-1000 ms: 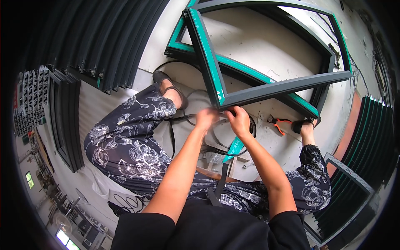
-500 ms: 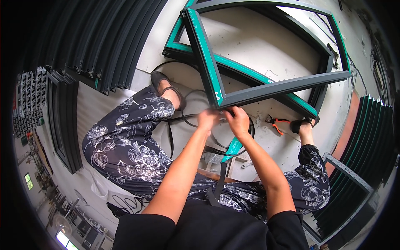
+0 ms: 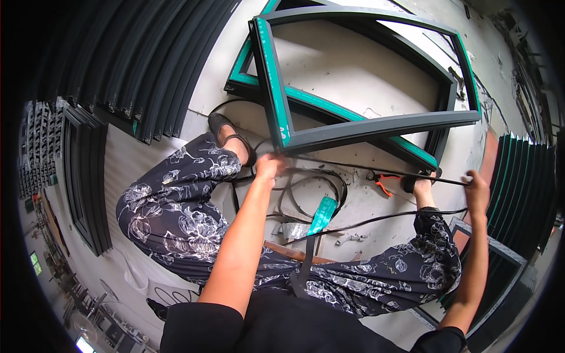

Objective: The person inserts a black rubber sealing strip into the groove along the inner edge of a rectangular metal frame by hand, uses pliers to press the strip into the corners and cut the excess, and then places a second metal frame on top of the first one.

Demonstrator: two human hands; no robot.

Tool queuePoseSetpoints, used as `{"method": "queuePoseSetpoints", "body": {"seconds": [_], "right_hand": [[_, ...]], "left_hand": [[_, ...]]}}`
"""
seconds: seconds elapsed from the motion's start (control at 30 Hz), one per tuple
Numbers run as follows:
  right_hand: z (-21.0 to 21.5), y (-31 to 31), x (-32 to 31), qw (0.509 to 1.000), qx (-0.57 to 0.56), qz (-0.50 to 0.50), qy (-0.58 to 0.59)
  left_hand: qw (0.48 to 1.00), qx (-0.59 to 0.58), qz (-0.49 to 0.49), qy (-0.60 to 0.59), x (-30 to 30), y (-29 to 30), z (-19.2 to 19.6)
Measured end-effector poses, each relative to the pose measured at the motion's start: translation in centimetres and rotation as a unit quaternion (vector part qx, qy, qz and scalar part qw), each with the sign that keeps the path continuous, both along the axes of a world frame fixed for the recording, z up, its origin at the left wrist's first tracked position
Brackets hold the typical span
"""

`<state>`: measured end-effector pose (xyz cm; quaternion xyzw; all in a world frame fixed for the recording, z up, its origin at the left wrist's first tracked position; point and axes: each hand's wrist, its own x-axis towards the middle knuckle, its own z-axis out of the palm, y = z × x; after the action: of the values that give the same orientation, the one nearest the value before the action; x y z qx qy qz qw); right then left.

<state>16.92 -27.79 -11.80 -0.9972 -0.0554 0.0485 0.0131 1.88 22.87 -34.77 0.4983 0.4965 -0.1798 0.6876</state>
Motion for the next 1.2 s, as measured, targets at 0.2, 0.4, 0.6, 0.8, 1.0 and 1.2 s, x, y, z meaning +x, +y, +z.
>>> {"method": "queuePoseSetpoints", "body": {"seconds": [0.2, 0.4, 0.6, 0.8, 1.0, 1.2], "right_hand": [[8.0, -6.4, 6.2, 0.974, -0.158, -0.071, -0.144], [1.3, -7.9, 8.2, 0.995, 0.096, -0.036, -0.01], [-2.1, 0.3, 7.8, 0.92, 0.284, -0.173, 0.209], [-3.0, -10.5, 9.7, 0.965, 0.233, -0.114, 0.03], [-3.6, -8.9, 8.5, 0.945, 0.217, -0.226, 0.092], [-5.3, -8.6, 8.6, 0.975, 0.178, -0.129, 0.022]], "left_hand": [[1.0, -0.012, 0.007, -0.009, 1.7, 4.1, -1.5], [0.991, -0.038, 0.126, -0.026, 3.4, 8.0, -0.4], [0.958, -0.12, 0.243, -0.087, 1.9, 6.8, -1.0], [0.95, -0.118, 0.268, -0.106, 2.9, 5.6, -1.3], [0.945, -0.086, 0.299, -0.102, 3.3, 5.1, -0.8], [0.948, -0.017, 0.305, -0.086, 3.7, 4.3, -0.4]]}}
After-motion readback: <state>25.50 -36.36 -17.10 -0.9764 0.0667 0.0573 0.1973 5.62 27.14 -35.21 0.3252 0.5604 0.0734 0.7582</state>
